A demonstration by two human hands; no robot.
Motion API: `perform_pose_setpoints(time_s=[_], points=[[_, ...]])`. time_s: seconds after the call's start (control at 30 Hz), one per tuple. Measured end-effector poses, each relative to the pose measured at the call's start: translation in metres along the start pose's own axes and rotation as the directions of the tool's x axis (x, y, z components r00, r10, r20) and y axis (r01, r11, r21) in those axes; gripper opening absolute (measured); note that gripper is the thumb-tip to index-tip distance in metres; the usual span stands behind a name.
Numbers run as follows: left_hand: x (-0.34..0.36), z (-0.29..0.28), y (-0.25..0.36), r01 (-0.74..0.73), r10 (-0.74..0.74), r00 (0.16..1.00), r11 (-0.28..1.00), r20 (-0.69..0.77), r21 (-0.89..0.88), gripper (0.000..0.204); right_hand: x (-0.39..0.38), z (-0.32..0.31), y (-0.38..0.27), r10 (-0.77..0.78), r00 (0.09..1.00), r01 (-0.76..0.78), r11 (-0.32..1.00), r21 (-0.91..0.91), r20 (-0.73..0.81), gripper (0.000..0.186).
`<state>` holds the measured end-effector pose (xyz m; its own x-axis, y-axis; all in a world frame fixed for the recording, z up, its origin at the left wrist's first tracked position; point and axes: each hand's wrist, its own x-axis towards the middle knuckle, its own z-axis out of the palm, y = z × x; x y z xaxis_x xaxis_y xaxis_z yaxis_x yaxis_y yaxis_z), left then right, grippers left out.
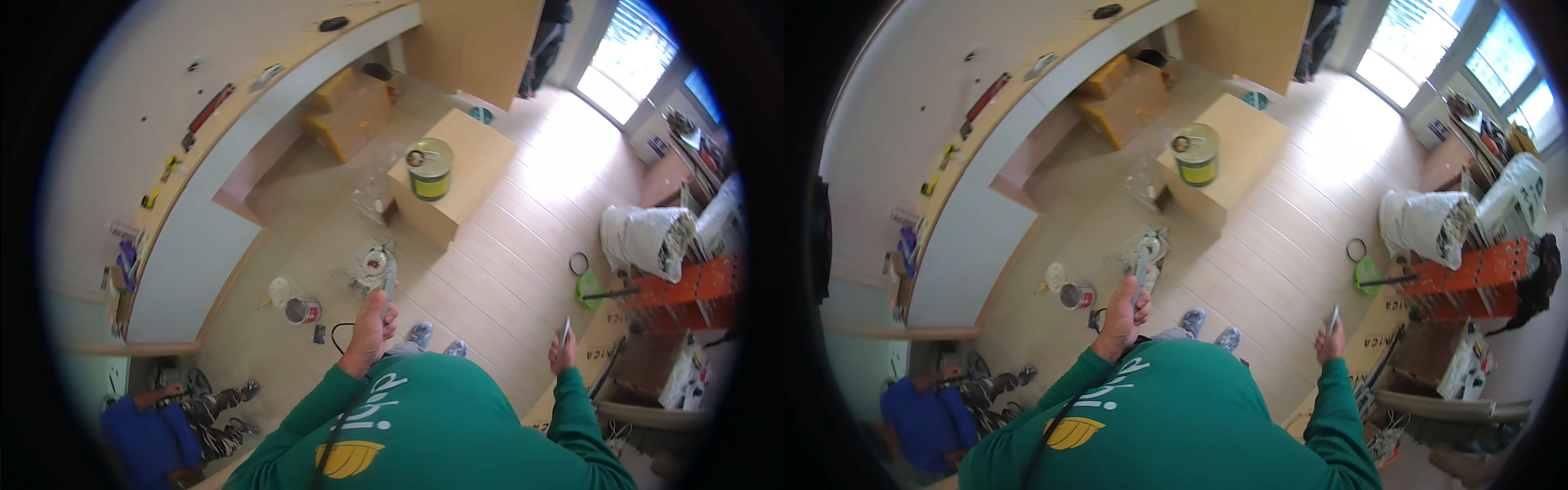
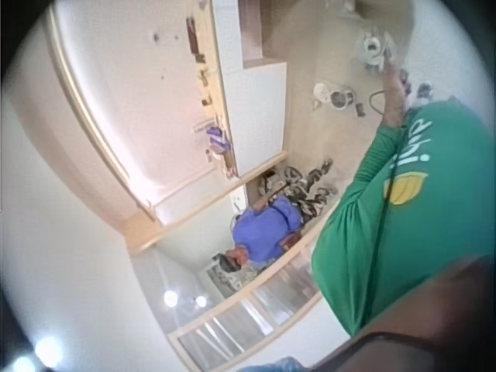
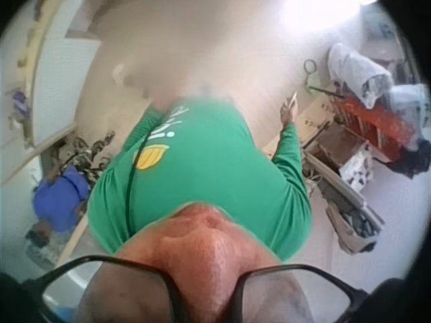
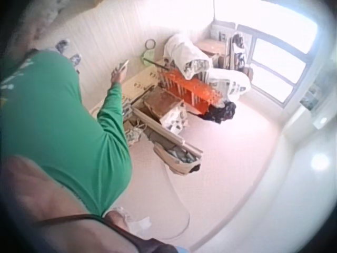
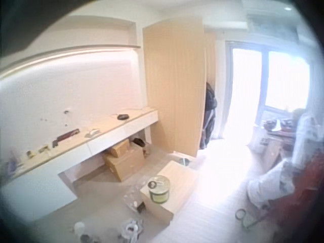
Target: The person kneels on the floor and applies filler to the gap between the baseboard and wall using a small stick and a putty knife. They also scrape a black substance from a container onto a surface and clean tools with a cloth.
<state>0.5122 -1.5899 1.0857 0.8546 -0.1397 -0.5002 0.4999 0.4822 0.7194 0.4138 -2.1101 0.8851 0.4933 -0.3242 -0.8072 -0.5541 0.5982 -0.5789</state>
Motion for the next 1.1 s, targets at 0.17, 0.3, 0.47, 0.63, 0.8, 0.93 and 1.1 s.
perform_pose_setpoints(time_s=[0.17,0.3,0.47,0.63,0.8,0.93,1.1], points=[[0.071,0.027,-0.014,0.044,-0.035,0.994,0.995,0.1,-0.084,0.051,-0.021,0.116,-0.088,-0.116,0.963,0.089,0.989,0.121,0.242,0.051],[0.155,0.097,-0.013,0.075,-0.068,0.98,0.997,0.188,-0.027,0.043,-0.018,0.128,-0.122,-0.093,0.944,0.042,0.985,0.165,0.316,0.05],[0.286,0.207,-0.029,0.046,-0.079,0.96,0.991,0.269,0.125,0.04,0.063,0.071,-0.219,-0.172,0.971,0.126,0.959,0.253,0.166,0.05],[0.4,0.347,-0.035,-0.045,0.004,0.979,0.98,0.206,0.194,0.039,0.148,0.034,-0.352,-0.199,0.968,0.157,0.955,0.253,0.15,0.047],[0.493,0.467,0.0,-0.089,0.053,0.978,0.981,0.203,0.174,0.039,0.219,0.084,-0.521,-0.228,0.938,0.198,0.971,0.136,0.262,0.05],[0.585,0.515,0.01,-0.056,0.031,0.977,0.992,0.213,0.111,0.048,0.289,0.155,-0.638,-0.244,0.896,0.224,0.97,0.096,0.371,0.052],[0.726,0.559,0.027,-0.058,0.076,0.983,0.993,0.169,-0.106,0.047,0.403,0.233,-0.739,-0.194,0.883,0.216,0.976,-0.002,0.428,0.055]])
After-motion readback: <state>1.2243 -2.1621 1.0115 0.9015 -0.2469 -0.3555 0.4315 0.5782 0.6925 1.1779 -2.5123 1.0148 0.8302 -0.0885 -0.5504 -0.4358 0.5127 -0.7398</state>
